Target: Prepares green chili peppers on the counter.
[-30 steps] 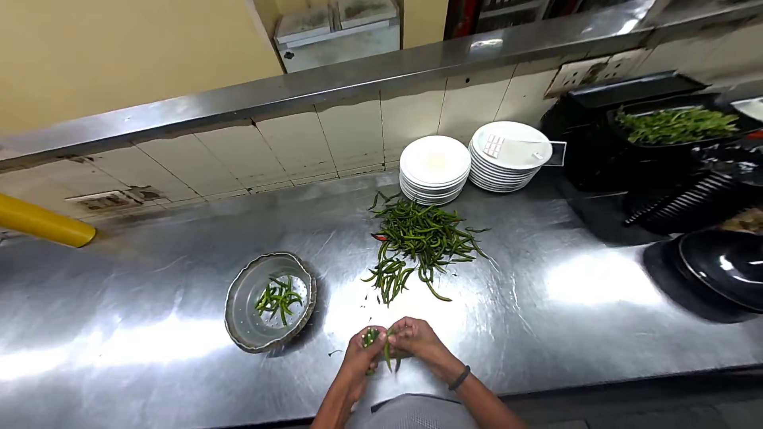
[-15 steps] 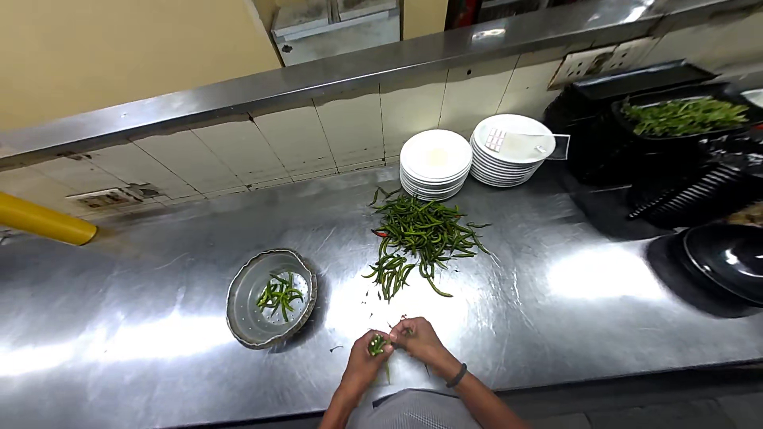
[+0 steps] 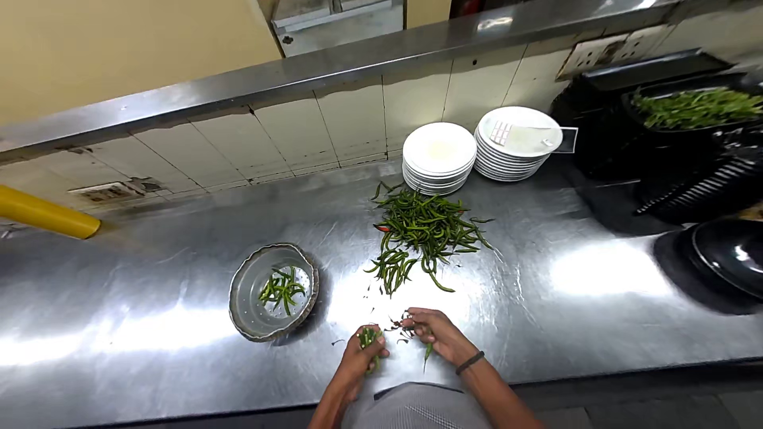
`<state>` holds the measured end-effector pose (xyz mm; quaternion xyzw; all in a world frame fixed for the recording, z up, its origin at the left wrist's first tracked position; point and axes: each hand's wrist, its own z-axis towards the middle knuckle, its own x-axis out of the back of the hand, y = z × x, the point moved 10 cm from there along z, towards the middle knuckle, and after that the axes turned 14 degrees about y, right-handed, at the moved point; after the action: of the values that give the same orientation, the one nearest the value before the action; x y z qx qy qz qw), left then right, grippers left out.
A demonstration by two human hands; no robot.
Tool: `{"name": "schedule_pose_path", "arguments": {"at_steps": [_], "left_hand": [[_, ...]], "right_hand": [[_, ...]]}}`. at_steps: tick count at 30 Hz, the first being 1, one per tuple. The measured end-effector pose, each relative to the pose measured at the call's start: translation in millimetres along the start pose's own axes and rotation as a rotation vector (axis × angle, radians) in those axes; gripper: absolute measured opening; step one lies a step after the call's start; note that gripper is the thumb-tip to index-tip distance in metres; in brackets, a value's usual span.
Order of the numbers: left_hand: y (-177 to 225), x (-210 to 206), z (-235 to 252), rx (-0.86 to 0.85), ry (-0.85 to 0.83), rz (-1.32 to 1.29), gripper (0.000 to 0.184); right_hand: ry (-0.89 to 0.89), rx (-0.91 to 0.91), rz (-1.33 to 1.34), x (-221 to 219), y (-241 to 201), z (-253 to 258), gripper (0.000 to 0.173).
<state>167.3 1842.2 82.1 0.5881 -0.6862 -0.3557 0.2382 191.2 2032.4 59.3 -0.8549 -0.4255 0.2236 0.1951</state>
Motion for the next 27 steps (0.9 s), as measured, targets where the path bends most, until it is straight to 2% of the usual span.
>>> {"name": "schedule_pose_path", "arguments": {"at_steps": [3,6,8,10,14,16,18,23,25,27], "left_hand": [[-4.5,-7.0,-3.5,0.032,-0.010,-0.037,0.043],[-7.1,-20.9,-11.2,0.166,-0.085,-0.180,0.030],[-8.1,-33.2,-17.1,0.277,-0.185,-0.294,0.023],[-8.6,-41.4,-18.6,0.320,-0.247,-0.324,0.026],[-16.5,-52.9,-15.1,0.427,-0.226,-0.337,0.025],[-20.0,-60.9,-13.3,0.496,-0.220,-0.411,0.025],[-21.3,-67.6,-11.1,0.533,-0.215,-0.515,0.026],[-21.8,-60.5,3.8,0.469,-0.043,-0.604,0.019],[-16.9,-46.7,8.4,0.356,0.071,-0.473,0.017],[-6.7,-31.6,9.4,0.217,0.151,-0.262,0.022]], "right_hand": [[0.005,0.052,0.205,-2.4,-15.1,-4.9,0.037],[-0.046,0.189,0.338,-9.6,-34.3,-10.1,0.035],[-0.056,0.305,0.294,-14.2,-44.5,-13.8,0.035],[-0.014,0.398,0.211,-15.3,-49.9,-17.0,0.033],[0.083,0.507,0.206,-11.2,-47.8,-19.0,0.018],[0.034,0.567,0.234,-17.5,-48.3,-25.1,0.015],[-0.053,0.550,0.229,-28.1,-44.7,-32.7,0.015],[-0.175,0.485,0.174,-42.8,-35.1,-36.3,0.021],[-0.122,0.555,0.039,-38.0,-39.0,-35.1,0.024],[-0.030,0.605,-0.216,-33.6,-41.8,-32.9,0.025]]}}
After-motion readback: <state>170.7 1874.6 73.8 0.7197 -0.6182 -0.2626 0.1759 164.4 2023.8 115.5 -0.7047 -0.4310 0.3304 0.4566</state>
